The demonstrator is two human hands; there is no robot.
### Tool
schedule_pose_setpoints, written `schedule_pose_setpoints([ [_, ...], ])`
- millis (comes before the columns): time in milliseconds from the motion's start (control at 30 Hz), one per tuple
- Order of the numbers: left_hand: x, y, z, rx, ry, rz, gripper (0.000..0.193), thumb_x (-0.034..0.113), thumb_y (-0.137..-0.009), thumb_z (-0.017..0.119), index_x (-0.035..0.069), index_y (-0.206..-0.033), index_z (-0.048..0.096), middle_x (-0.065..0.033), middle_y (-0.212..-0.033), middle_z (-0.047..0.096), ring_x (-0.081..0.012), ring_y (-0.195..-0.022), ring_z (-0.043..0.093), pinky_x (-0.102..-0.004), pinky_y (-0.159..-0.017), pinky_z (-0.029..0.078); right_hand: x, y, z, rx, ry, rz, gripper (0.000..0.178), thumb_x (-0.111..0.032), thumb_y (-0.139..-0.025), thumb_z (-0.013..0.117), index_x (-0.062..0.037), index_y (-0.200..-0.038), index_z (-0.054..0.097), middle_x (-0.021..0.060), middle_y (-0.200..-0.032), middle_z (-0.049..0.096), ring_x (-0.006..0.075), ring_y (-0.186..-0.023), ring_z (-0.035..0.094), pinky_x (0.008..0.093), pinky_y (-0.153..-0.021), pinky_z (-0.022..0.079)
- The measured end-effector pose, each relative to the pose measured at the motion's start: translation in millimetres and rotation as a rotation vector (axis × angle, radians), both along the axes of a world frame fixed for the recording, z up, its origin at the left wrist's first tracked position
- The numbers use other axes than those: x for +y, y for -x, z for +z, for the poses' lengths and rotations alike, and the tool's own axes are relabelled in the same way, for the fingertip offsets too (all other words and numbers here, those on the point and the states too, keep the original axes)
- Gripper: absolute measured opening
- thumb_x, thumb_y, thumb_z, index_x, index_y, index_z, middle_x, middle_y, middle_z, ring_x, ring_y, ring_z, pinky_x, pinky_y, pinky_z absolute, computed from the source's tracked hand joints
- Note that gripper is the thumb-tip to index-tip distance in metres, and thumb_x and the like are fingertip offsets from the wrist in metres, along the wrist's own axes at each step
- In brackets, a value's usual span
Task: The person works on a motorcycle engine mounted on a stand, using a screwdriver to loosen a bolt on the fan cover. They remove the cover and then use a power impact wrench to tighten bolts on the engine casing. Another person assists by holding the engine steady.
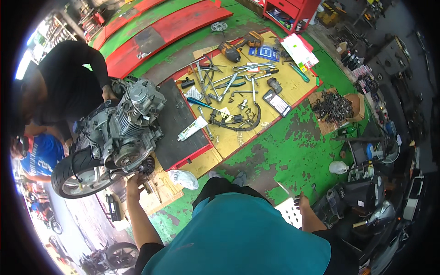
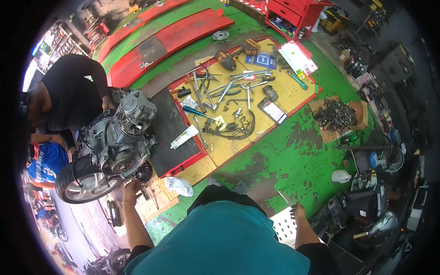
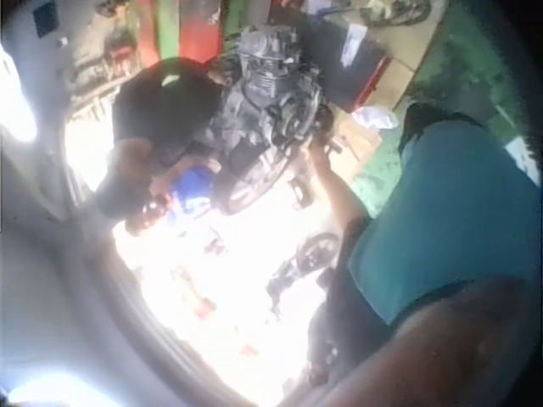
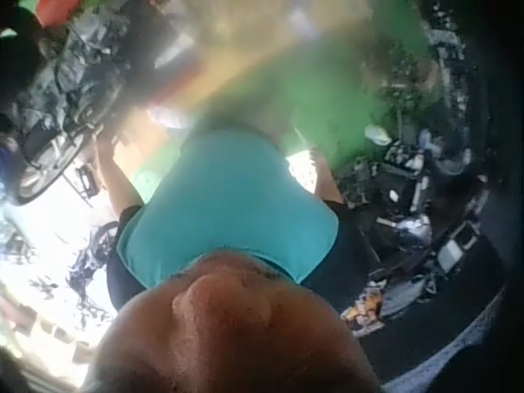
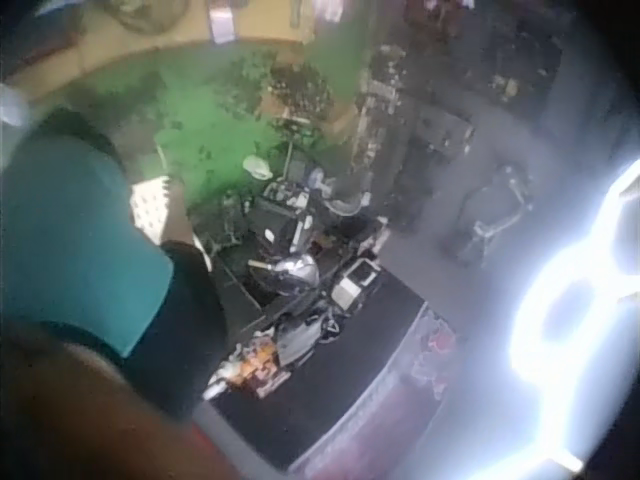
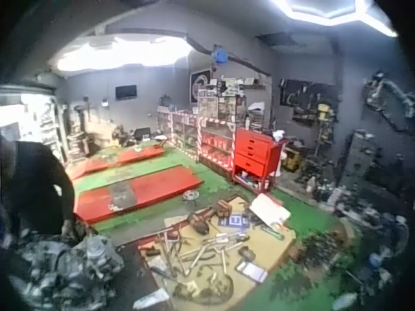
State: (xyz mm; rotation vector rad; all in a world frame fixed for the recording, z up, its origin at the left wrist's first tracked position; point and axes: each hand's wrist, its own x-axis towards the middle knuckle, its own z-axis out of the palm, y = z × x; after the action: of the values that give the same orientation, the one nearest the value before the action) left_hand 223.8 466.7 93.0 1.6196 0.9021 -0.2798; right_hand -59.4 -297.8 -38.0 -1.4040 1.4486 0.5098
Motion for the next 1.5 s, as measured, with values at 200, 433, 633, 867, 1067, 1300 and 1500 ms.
schedule_pose_setpoints([
  [200, 10.3, 4.1, -6.3, -0.078, -0.007, -0.028, 0.033, 0.034, -0.098, 0.06, 0.005, -0.112, 0.066, -0.0075, -0.104, 0.073, -0.0168, -0.095, 0.069, -0.0365, -0.08, 0.049, 33.2, -80.2, 12.1, -0.146, -0.072, 0.112, 0.06, -0.057, -0.103, 0.035, -0.005, -0.105, 0.065, 0.0089, -0.079, 0.066, 0.0194, -0.064, 0.06, 0.0362, -0.057, 0.047],
  [433, 0.9, -6.0, -13.4, 0.025, -0.164, 0.11, 0.03, 0.033, -0.088, 0.075, 0.009, -0.104, 0.068, -0.0008, -0.092, 0.073, -0.0144, -0.08, 0.068, -0.0311, -0.074, 0.047, 53.3, -111.2, 26.9, -0.115, -0.014, 0.225, 0.057, -0.054, -0.104, 0.037, -0.0044, -0.103, 0.065, 0.0081, -0.075, 0.066, 0.0185, -0.062, 0.059, 0.0356, -0.057, 0.045],
  [633, 12.2, 5.3, 8.4, -0.085, 0.095, 0.007, 0.025, 0.03, -0.096, 0.063, 0.006, -0.102, 0.067, -0.0063, -0.101, 0.075, -0.0157, -0.094, 0.069, -0.0339, -0.08, 0.048, 59.5, -115.6, 30.5, -0.065, -0.01, 0.302, 0.058, -0.055, -0.103, 0.037, -0.0057, -0.102, 0.067, 0.0076, -0.076, 0.067, 0.0178, -0.062, 0.059, 0.0363, -0.058, 0.045],
  [867, -1.5, -7.0, 17.6, 0.081, -0.284, -0.037, 0.03, 0.032, -0.092, 0.068, 0.005, -0.105, 0.07, -0.0045, -0.091, 0.076, -0.0147, -0.087, 0.069, -0.0301, -0.078, 0.047, 60.1, -147.1, 29.7, -0.022, -0.034, 0.408, 0.057, -0.056, -0.102, 0.039, -0.0055, -0.101, 0.068, 0.0056, -0.075, 0.067, 0.0173, -0.061, 0.06, 0.0367, -0.057, 0.046],
  [1067, -4.3, -0.1, 18.5, 0.038, -0.085, 0.034, 0.033, 0.037, -0.097, 0.059, 0.008, -0.111, 0.069, -0.0061, -0.106, 0.075, -0.018, -0.106, 0.067, -0.0412, -0.084, 0.045, 25.8, -202.1, 26.6, -0.014, -0.062, 0.492, 0.055, -0.055, -0.102, 0.041, -0.0055, -0.101, 0.066, 0.0064, -0.075, 0.066, 0.0174, -0.062, 0.059, 0.0359, -0.056, 0.044],
  [1300, -33.2, -21.3, 36.4, 0.026, -0.143, 0.158, 0.023, 0.023, -0.091, 0.07, 0.002, -0.098, 0.073, -0.0097, -0.094, 0.075, -0.0134, -0.082, 0.069, -0.0267, -0.075, 0.048, -22.6, -257.2, 20.9, -0.056, -0.04, 0.504, 0.054, -0.054, -0.103, 0.04, -0.006, -0.104, 0.065, 0.007, -0.077, 0.067, 0.0177, -0.064, 0.059, 0.0361, -0.057, 0.044],
  [1500, -14.8, -0.3, 5.0, -0.113, -0.236, 0.169, 0.016, 0.012, -0.091, 0.07, -0.003, -0.095, 0.072, -0.0101, -0.092, 0.074, -0.0171, -0.086, 0.07, -0.0301, -0.081, 0.052, -40.8, -291.0, 22.5, -0.019, -0.033, 0.593, 0.055, -0.054, -0.102, 0.04, -0.0061, -0.107, 0.065, 0.0075, -0.08, 0.068, 0.0188, -0.067, 0.06, 0.0376, -0.061, 0.048],
])
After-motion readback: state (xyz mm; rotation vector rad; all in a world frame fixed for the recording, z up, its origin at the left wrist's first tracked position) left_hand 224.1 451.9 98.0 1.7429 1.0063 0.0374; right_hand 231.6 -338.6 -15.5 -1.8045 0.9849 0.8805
